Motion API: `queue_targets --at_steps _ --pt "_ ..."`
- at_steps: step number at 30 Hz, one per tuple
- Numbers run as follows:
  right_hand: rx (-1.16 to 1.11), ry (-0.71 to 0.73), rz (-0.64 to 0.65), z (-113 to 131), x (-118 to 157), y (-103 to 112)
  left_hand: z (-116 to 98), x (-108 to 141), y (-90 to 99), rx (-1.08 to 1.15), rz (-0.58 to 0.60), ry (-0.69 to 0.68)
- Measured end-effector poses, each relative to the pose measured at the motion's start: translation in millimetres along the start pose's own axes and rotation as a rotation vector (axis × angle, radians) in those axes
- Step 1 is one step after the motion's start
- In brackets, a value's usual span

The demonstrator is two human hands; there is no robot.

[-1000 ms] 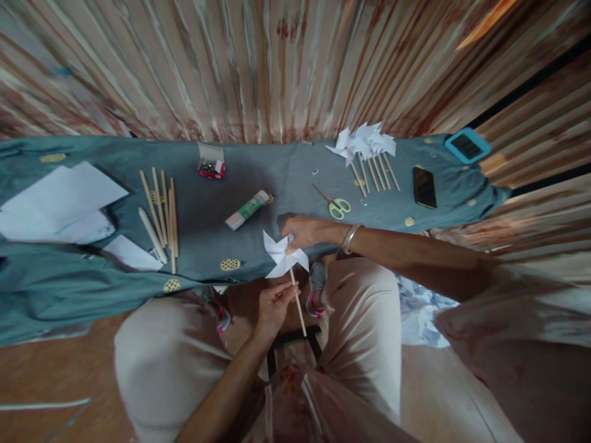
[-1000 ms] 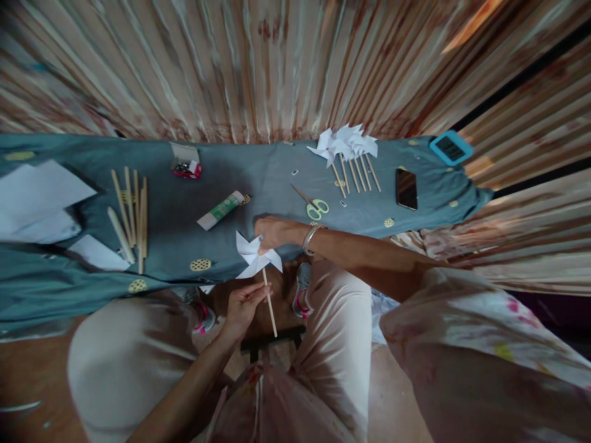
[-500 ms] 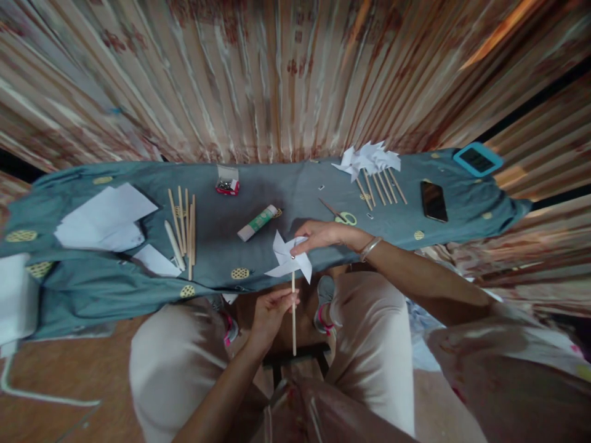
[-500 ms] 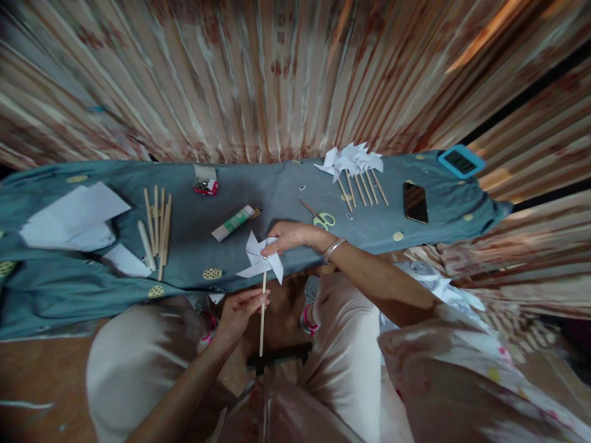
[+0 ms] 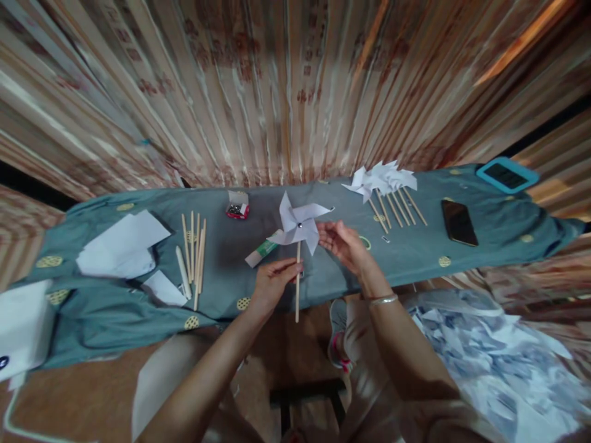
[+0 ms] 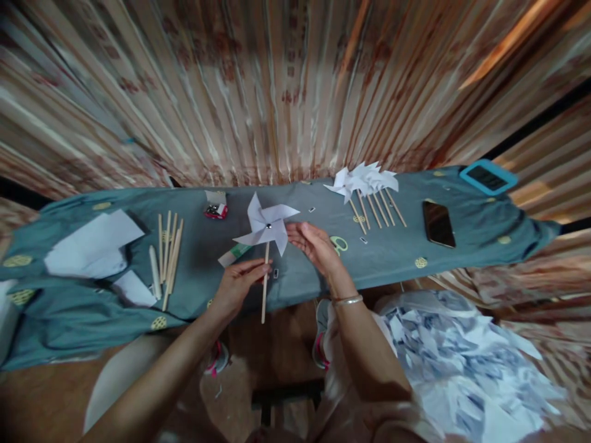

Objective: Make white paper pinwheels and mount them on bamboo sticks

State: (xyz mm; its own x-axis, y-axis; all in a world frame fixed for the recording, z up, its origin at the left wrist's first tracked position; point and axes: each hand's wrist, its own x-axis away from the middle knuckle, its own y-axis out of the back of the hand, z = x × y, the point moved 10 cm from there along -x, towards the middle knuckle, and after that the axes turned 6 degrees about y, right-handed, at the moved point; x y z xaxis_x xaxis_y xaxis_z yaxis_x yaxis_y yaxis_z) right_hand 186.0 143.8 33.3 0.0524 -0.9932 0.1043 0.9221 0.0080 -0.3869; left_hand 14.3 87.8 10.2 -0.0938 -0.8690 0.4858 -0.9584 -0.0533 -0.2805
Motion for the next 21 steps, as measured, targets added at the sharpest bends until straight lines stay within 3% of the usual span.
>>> queue_targets --at_steps 5,12,21 --pt "0.079 0.013 -0.001 0.6 -6.1 -7.9 -6.4 -18.5 4.8 -0.054 0.0 -0.08" --pt "0.063 0.001 0.056 -12.2 -15.8 -28.7 -1.5 -34.2 8.1 -0.044 -0.011 -0.075" --pt "-0.046 -0.047 -0.007 -22.5 -18.9 -20.2 -3.2 -41.6 9.3 -0.061 -0.021 -0.103"
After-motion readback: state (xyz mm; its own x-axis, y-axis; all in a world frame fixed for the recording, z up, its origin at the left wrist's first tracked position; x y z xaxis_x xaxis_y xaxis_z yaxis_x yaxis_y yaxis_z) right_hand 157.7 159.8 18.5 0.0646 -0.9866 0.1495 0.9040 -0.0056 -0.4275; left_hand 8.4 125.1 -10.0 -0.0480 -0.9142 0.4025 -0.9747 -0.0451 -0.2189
